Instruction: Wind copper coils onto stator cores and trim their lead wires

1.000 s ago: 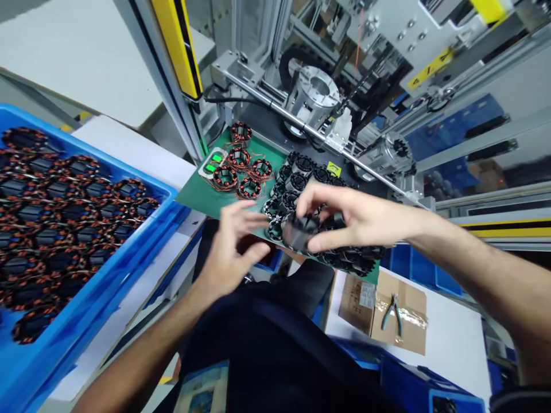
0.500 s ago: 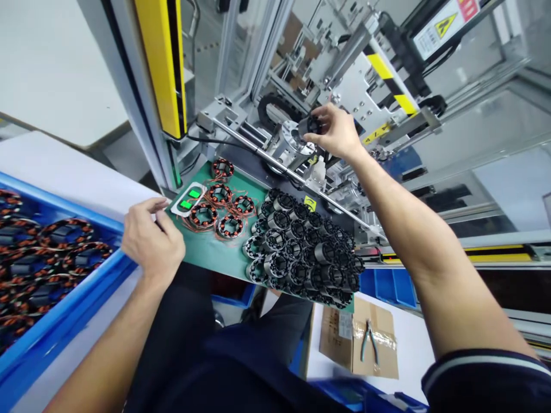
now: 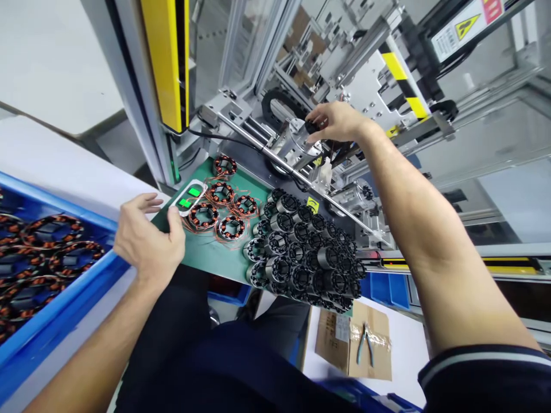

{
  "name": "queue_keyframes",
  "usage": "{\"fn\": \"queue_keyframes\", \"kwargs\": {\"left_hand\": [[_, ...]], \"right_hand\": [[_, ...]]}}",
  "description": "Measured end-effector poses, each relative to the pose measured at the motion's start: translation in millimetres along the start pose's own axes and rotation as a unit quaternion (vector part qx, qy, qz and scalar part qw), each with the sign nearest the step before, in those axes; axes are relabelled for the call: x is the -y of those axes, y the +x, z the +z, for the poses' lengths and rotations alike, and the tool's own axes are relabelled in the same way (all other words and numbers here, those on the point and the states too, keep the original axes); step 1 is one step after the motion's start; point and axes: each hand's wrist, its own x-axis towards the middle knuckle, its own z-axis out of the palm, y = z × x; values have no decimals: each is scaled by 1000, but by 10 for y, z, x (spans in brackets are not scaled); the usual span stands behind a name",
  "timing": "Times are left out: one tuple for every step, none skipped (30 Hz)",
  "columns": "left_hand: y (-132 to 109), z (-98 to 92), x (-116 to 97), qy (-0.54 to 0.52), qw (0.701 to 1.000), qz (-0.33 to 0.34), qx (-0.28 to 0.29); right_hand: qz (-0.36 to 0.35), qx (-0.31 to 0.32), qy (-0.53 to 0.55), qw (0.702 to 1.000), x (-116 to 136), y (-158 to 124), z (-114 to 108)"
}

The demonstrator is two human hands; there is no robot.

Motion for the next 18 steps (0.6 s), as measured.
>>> {"fn": "queue_keyframes", "kwargs": {"left_hand": [[0, -4, 0, 1, 1000, 0, 1], [1, -6, 3, 1, 1000, 1, 3], [2, -8, 8, 1, 1000, 3, 5], [3, -9, 15, 1, 1000, 6, 7], [4, -9, 21, 3, 1000, 10, 10], [6, -10, 27, 4, 1000, 14, 12], [7, -12, 31, 5, 1000, 17, 14], [8, -13, 32, 6, 1000, 19, 15], [8, -15, 31, 8, 1000, 19, 16], [8, -18, 27, 10, 1000, 16, 16], [8, -21, 23, 14, 1000, 12, 16], [8, -23, 18, 18, 1000, 8, 16], [8, -26, 14, 23, 1000, 4, 15], [8, -27, 11, 27, 1000, 2, 14], [8, -28, 10, 29, 999, 0, 13], [9, -28, 10, 30, 999, -1, 13], [9, -27, 13, 30, 999, -2, 14], [9, -26, 16, 30, 999, -2, 15]], "right_hand": [[5, 6, -3, 1000, 17, 6, -8], [10, 11, -7, 1000, 46, 8, -24], [15, 19, -13, 1000, 87, 7, -54], [20, 30, -22, 999, 142, 7, -103], [25, 46, -34, 998, 209, 10, -173], [30, 66, -47, 996, 284, 19, -259], [34, 88, -58, 994, 364, 38, -352], [34, 100, -62, 992, 441, 68, -438], [28, 97, -50, 994, 507, 111, -501], [19, 72, -18, 997, 558, 167, -524], [9, 31, 30, 999, 587, 233, -497], [-2, -18, 83, 996, 593, 305, -415], [-10, -66, 134, 989, 578, 377, -280], [-14, -100, 170, 980, 547, 446, -104], [-16, -114, 179, 977, 505, 506, 94], [-19, -118, 177, 977, 459, 556, 292], [-18, -110, 173, 979, 414, 596, 469], [-23, -92, 171, 981, 372, 627, 608]]}}
